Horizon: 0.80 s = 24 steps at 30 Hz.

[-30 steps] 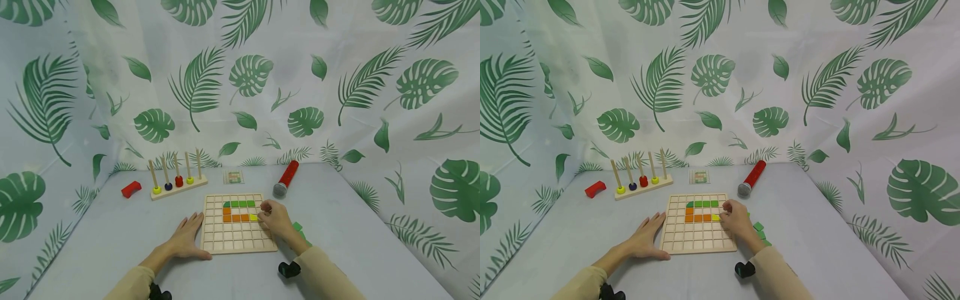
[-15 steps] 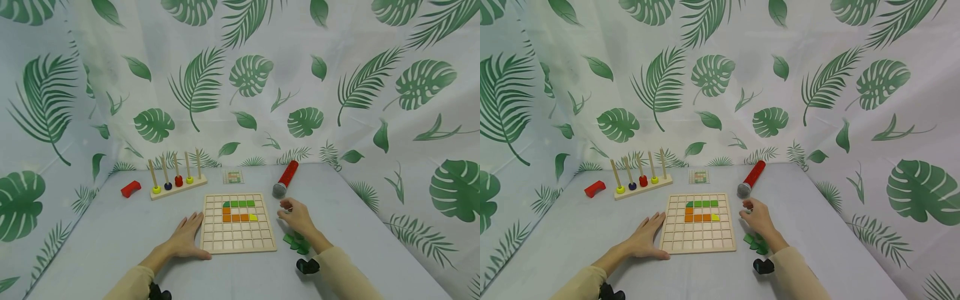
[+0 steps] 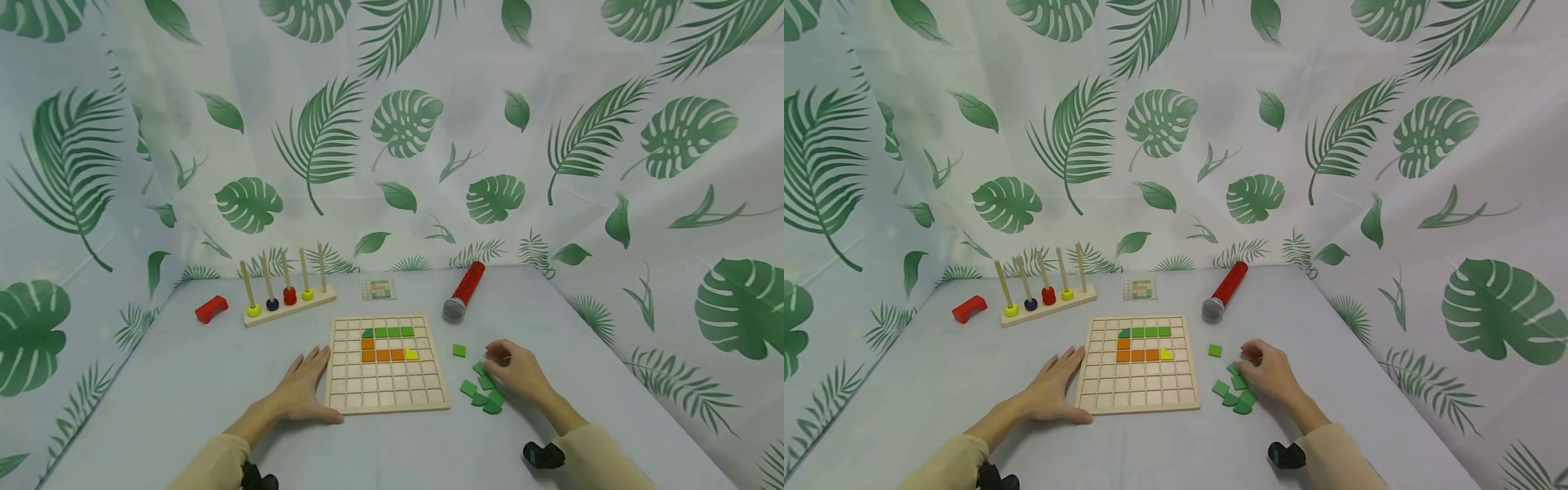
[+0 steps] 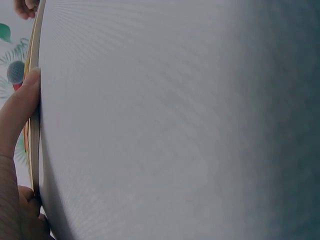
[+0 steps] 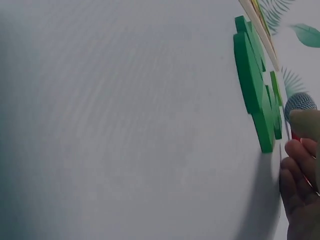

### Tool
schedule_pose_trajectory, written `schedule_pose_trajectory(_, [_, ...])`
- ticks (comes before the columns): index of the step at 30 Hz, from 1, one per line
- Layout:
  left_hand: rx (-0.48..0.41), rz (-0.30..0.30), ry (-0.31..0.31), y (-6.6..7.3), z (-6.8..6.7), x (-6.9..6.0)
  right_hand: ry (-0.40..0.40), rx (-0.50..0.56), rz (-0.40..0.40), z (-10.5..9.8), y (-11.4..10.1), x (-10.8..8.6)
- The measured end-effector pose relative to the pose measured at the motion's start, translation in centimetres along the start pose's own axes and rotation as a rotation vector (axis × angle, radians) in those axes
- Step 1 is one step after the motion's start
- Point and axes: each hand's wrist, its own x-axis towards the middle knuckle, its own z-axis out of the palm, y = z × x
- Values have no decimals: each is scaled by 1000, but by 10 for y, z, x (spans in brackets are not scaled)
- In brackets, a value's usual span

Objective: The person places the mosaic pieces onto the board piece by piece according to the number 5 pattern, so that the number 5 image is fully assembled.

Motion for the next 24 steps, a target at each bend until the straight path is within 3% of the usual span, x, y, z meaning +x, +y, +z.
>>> schedule_pose_trajectory(11, [0,-20,-13,-2,2,-1,-119,33,-54,-10,7,-7])
schedule_pose_trajectory(18, [-5,-20,-22,-4,5,-1,-200,32,-33,-3,0,-2])
schedule_pose_trajectory(24, [-6,-13,-12,-3,2,0,-223,22,-6,-3,-1,3])
